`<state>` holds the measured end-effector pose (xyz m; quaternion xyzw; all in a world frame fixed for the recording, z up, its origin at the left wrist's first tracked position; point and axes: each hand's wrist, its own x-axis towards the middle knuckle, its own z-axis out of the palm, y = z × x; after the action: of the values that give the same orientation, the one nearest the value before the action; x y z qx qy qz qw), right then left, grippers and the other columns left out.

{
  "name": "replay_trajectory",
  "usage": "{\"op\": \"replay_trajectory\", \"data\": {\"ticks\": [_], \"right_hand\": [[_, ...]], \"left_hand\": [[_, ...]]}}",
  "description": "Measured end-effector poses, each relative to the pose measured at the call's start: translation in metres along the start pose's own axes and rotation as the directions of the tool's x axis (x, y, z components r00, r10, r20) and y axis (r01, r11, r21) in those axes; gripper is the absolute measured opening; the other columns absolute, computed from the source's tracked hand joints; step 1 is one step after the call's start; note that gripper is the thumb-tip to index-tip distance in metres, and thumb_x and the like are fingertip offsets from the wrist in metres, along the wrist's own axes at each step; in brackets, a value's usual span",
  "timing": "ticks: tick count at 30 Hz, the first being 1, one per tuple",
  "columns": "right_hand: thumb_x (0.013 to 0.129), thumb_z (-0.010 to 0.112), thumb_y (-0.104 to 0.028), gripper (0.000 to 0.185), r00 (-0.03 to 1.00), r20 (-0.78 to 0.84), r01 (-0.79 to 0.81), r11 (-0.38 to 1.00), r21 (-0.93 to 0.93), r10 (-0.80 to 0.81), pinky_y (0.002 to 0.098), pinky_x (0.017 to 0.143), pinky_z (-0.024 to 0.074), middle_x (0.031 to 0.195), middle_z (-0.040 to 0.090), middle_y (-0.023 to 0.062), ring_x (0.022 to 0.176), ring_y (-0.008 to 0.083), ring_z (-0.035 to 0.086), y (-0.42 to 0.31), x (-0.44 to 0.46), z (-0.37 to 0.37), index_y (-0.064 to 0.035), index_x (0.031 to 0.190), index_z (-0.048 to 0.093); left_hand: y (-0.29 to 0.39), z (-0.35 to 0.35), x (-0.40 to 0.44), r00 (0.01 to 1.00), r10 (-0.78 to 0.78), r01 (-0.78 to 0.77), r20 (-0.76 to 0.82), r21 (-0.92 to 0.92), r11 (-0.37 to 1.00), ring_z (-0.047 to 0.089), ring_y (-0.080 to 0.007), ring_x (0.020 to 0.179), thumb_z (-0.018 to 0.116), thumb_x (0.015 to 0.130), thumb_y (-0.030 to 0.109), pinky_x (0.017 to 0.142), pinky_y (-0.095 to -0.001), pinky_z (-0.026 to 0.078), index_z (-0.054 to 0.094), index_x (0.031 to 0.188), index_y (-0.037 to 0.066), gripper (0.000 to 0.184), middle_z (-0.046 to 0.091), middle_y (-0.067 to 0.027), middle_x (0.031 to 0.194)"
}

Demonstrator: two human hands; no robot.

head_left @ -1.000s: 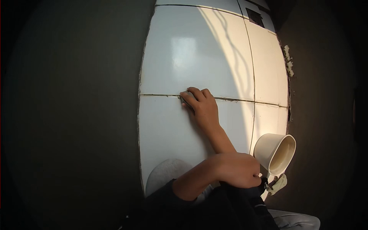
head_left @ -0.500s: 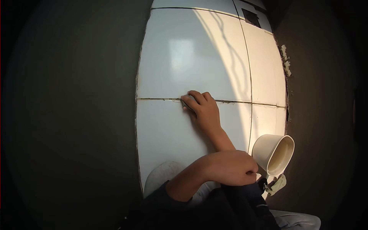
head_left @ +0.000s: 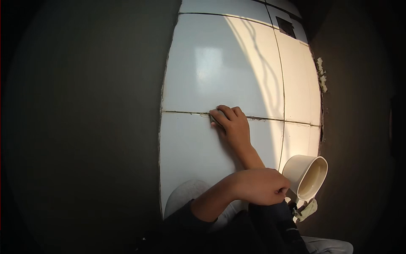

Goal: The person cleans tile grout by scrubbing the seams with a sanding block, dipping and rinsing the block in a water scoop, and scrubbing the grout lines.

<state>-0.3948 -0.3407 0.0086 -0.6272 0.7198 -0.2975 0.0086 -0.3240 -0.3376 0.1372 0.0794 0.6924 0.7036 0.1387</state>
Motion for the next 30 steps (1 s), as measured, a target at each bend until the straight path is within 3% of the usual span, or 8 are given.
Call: {"op": "replay_trajectory", "data": {"ticks": [4, 10, 13, 17, 20, 25, 27, 30], "right_hand": [[0.077, 0.069, -0.023, 0.027, 0.997, 0.049, 0.059, 0.998, 0.017, -0.060, 0.0337, 0.074, 0.0482, 0.106, 0.063, -0.0011, 0.085, 0.0208, 0.054, -0.044, 0.028, 0.042, -0.0184, 0.104, 0.067], [0.076, 0.070, -0.023, 0.028, 0.999, 0.036, -0.029, 0.992, -0.121, 0.034, 0.0352, 0.071, 0.0463, 0.108, 0.064, -0.0015, 0.083, 0.0210, 0.054, 0.017, -0.010, -0.025, -0.0196, 0.104, 0.069], [0.076, 0.070, -0.023, 0.029, 0.997, 0.037, -0.058, 0.989, -0.135, 0.064, 0.0349, 0.073, 0.0464, 0.108, 0.064, -0.0008, 0.084, 0.0211, 0.054, 0.014, -0.011, -0.016, -0.0190, 0.105, 0.069], [0.076, 0.070, -0.021, 0.022, 0.997, -0.022, 0.072, 0.996, 0.050, -0.071, 0.0333, 0.068, 0.0446, 0.104, 0.064, -0.0002, 0.083, 0.0195, 0.054, -0.040, 0.025, 0.042, -0.0172, 0.098, 0.068], [0.076, 0.069, -0.022, 0.020, 0.994, 0.009, 0.107, 0.994, 0.004, -0.107, 0.0325, 0.065, 0.0432, 0.104, 0.064, -0.0012, 0.082, 0.0188, 0.054, -0.047, 0.031, 0.045, -0.0174, 0.095, 0.068], [0.073, 0.073, -0.021, 0.029, 1.000, 0.023, -0.006, 0.988, -0.155, 0.010, 0.0334, 0.068, 0.0442, 0.106, 0.064, -0.0022, 0.082, 0.0206, 0.053, 0.016, -0.007, -0.019, -0.0197, 0.102, 0.069], [0.072, 0.074, -0.022, 0.030, 0.998, 0.027, -0.048, 0.985, -0.164, 0.053, 0.0338, 0.068, 0.0446, 0.105, 0.064, -0.0016, 0.082, 0.0207, 0.054, 0.021, -0.012, -0.029, -0.0184, 0.102, 0.069], [0.075, 0.071, -0.022, 0.028, 1.000, -0.003, 0.023, 0.997, -0.077, -0.023, 0.0337, 0.068, 0.0450, 0.104, 0.065, 0.0000, 0.082, 0.0203, 0.055, -0.001, 0.002, 0.002, -0.0173, 0.102, 0.069]], "left_hand": [[-0.001, -0.002, -0.004, 1.000, -0.013, 0.013, -0.016, -0.020, 1.000, 0.057, -0.0249, 0.062, 0.051, 0.086, 0.014, 0.059, -0.0366, 0.044, 0.054, 0.079, 0.000, 0.016, 0.056, -0.0098, 0.065], [-0.006, 0.002, -0.003, 0.999, 0.021, -0.022, -0.046, -0.025, 0.999, 0.058, -0.0267, 0.063, 0.050, 0.086, 0.014, 0.059, -0.0380, 0.043, 0.054, 0.078, 0.001, 0.016, 0.058, -0.0112, 0.067], [-0.002, 0.002, -0.001, 0.999, -0.035, 0.035, 0.001, -0.009, 0.999, 0.058, -0.0271, 0.063, 0.050, 0.087, 0.014, 0.059, -0.0390, 0.043, 0.053, 0.077, 0.001, 0.016, 0.058, -0.0117, 0.067], [-0.001, -0.002, -0.001, 1.000, -0.028, 0.028, 0.003, -0.001, 1.000, 0.058, -0.0272, 0.063, 0.050, 0.087, 0.014, 0.059, -0.0392, 0.043, 0.053, 0.078, 0.001, 0.016, 0.058, -0.0122, 0.068], [-0.003, -0.003, -0.005, 0.999, -0.003, 0.004, -0.038, 0.027, 1.000, 0.058, -0.0274, 0.064, 0.049, 0.087, 0.014, 0.060, -0.0391, 0.043, 0.053, 0.079, 0.001, 0.016, 0.058, -0.0124, 0.068], [-0.007, 0.003, -0.003, 0.998, 0.014, -0.014, -0.058, -0.001, 1.000, 0.057, -0.0282, 0.063, 0.049, 0.086, 0.014, 0.060, -0.0392, 0.043, 0.053, 0.079, 0.001, 0.016, 0.058, -0.0126, 0.067], [-0.004, 0.003, -0.003, 0.999, -0.001, 0.002, -0.050, 0.007, 1.000, 0.058, -0.0282, 0.063, 0.049, 0.087, 0.014, 0.060, -0.0394, 0.043, 0.053, 0.079, 0.000, 0.016, 0.058, -0.0127, 0.068], [0.004, -0.001, 0.000, 1.000, -0.028, 0.028, 0.012, 0.012, 1.000, 0.058, -0.0284, 0.062, 0.048, 0.087, 0.014, 0.059, -0.0398, 0.043, 0.052, 0.079, 0.000, 0.017, 0.058, -0.0129, 0.067]]}}
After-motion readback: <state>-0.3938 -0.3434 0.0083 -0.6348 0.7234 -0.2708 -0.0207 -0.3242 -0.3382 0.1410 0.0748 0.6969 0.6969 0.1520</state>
